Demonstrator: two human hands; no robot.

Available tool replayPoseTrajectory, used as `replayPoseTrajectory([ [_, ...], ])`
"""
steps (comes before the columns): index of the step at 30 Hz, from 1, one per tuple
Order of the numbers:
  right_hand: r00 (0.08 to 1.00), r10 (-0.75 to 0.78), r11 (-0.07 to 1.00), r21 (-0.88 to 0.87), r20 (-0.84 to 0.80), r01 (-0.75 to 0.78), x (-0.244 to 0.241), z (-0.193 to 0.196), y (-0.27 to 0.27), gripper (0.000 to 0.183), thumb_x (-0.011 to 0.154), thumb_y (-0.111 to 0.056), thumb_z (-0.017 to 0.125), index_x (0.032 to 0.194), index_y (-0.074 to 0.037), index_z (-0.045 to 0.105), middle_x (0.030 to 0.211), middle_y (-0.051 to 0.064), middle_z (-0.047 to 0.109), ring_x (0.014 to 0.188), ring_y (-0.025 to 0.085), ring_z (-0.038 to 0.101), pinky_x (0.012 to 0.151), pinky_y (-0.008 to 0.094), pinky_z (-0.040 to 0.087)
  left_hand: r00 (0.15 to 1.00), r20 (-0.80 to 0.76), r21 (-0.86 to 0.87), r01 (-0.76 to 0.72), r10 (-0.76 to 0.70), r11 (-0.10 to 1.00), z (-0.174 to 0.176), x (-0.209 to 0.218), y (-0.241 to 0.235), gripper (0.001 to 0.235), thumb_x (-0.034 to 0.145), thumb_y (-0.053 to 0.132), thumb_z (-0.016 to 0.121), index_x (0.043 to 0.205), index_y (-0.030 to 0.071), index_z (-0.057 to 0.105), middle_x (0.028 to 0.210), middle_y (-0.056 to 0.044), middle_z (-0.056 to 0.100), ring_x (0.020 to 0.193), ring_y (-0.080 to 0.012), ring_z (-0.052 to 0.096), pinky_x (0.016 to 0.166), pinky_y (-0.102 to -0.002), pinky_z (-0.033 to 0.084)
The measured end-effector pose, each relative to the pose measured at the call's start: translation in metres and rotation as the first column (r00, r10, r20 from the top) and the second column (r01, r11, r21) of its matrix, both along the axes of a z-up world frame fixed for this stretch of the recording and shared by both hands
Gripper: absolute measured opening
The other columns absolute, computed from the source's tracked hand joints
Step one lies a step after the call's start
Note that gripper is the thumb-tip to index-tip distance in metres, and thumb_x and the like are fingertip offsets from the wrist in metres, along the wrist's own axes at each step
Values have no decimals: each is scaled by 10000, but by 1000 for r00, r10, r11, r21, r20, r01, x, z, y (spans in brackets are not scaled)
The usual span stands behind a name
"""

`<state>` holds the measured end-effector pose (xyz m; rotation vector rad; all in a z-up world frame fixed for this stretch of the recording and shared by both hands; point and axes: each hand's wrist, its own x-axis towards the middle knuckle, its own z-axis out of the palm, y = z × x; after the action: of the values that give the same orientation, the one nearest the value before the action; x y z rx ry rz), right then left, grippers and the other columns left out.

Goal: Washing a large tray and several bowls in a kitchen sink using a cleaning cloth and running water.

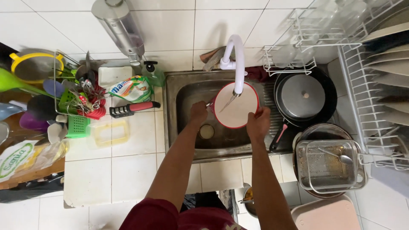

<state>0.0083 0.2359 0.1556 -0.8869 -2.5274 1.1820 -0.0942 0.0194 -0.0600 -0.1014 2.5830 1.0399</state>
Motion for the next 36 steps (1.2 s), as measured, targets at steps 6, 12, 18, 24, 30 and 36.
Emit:
replayPoseTrajectory([
  [6, 998, 52, 965, -260, 47, -38, -7, -37, -1, 402, 890, -111, 690, 1248, -70, 511, 1016, 199, 657, 833, 312, 685, 656, 357, 595, 714, 542, 503, -698, 443, 510, 71, 10, -7, 483, 994, 518, 601, 1083, 64, 739, 979, -124, 710, 833, -243, 678, 766, -375, 560],
  [12, 962, 262, 904, -368, 77, -217, -32, -97, -10, 393, 983, -187, 703, 1303, -57, 516, 984, 191, 634, 789, 261, 678, 623, 336, 617, 780, 601, 562, -567, 174, 602, 140, 58, -60, 621, 901, 221, 701, 1448, 20, 487, 1245, -190, 589, 1116, -320, 609, 867, -520, 621],
  [18, 672, 723, 676, 362, -158, -642, -46, -64, -59, 137, 971, -107, 630, 1050, 3, 657, 1034, 306, 651, 1051, 527, 640, 944, 578, 500, 909, 282, 395, -403, 308, 826, 251, 90, -80, 815, 874, 233, 569, 1631, 187, 271, 1488, -240, 504, 1338, -392, 541, 1034, -506, 551],
  [24, 596, 668, 348, 521, 445, -779, -114, -107, -60, 268, 928, -271, 552, 783, -134, 732, 789, 111, 750, 871, 303, 770, 721, 434, 614, 922, 92, 190, -387, 376, 902, 262, 104, -94, 797, 893, 171, 505, 1632, 121, 209, 1452, -322, 402, 1375, -528, 450, 1144, -631, 414],
  [30, 546, 506, 363, 409, 667, -837, -122, -192, -93, 643, 893, -489, 609, 1301, 5, 571, 1158, 222, 663, 1035, 434, 712, 893, 634, 507, 891, -33, 97, -449, 454, 888, 252, 121, -96, 808, 901, 144, 538, 1630, 97, 193, 1377, -266, 442, 1311, -495, 509, 1052, -575, 488],
  [36, 442, 305, -78, 484, 844, -871, -128, -176, -66, 566, 872, -469, 621, 1407, -295, 567, 1370, 71, 573, 1279, 330, 605, 1091, 552, 437, 867, -88, 116, -479, 490, 870, 248, 130, -99, 767, 889, 95, 484, 1615, 48, 241, 1330, -282, 460, 1273, -510, 510, 1021, -581, 489],
])
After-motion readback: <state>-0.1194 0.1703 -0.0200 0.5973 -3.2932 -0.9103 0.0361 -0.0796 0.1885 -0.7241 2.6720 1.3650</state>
